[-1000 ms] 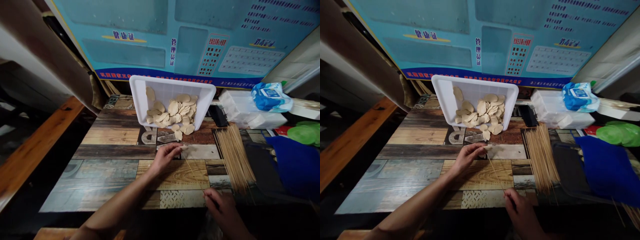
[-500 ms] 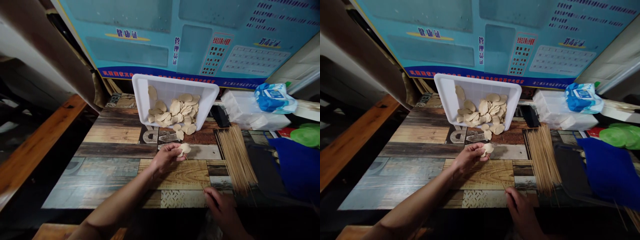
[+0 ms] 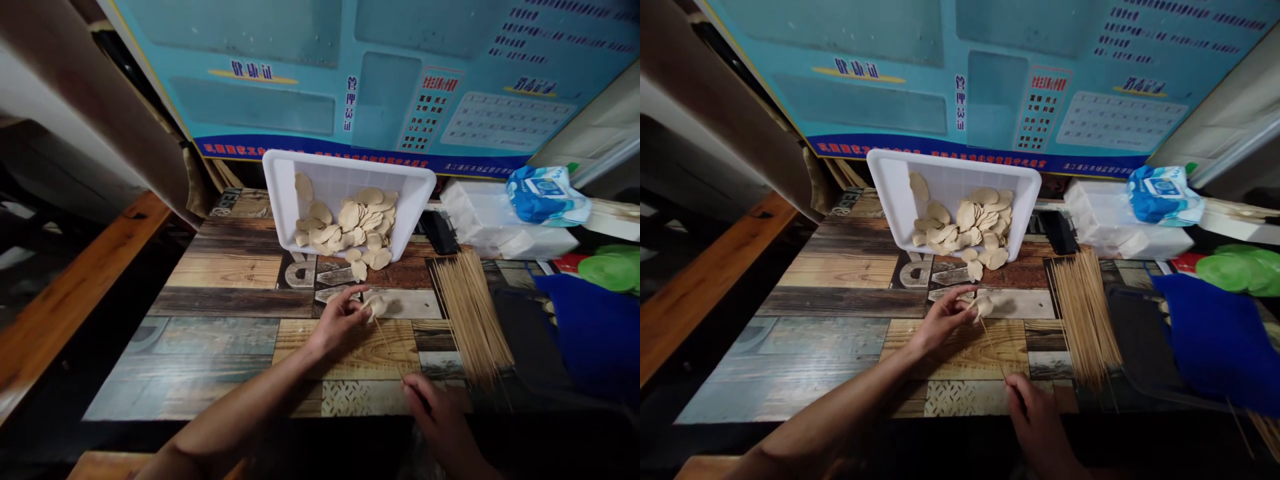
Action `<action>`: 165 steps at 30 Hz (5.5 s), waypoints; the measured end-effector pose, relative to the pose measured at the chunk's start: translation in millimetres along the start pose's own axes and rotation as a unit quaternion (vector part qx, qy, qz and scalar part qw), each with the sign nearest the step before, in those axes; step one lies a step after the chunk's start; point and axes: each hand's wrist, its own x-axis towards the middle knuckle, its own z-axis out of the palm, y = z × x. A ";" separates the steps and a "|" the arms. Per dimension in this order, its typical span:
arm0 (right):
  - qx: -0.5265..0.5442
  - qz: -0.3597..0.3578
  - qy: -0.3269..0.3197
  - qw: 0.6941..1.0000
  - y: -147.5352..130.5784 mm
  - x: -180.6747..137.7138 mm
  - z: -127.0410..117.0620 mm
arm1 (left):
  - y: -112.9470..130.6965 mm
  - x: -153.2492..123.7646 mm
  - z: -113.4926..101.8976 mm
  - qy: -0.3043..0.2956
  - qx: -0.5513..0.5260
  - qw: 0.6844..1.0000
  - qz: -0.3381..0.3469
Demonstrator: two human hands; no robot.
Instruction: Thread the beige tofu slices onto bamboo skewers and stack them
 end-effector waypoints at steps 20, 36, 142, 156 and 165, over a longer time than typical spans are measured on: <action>-0.016 0.000 0.019 1.000 -2.8 -5.0 -9.8 | 24.9 106.8 -41.8 0.021 0.643 0.704 0.301; -0.015 -0.009 -0.021 1.000 -3.7 2.8 -1.6 | 20.3 34.1 -24.5 0.031 -0.069 0.996 -0.051; -0.096 -0.060 0.077 0.991 -3.2 1.1 -4.0 | 24.0 25.6 -9.7 0.009 0.024 0.998 0.050; -0.090 -0.097 0.124 0.983 5.1 4.0 3.1 | 21.3 21.4 -6.0 -0.026 -0.059 0.998 0.001; -0.092 -0.059 0.097 0.989 -4.9 2.6 1.5 | 18.8 15.7 0.9 0.010 0.025 0.996 0.082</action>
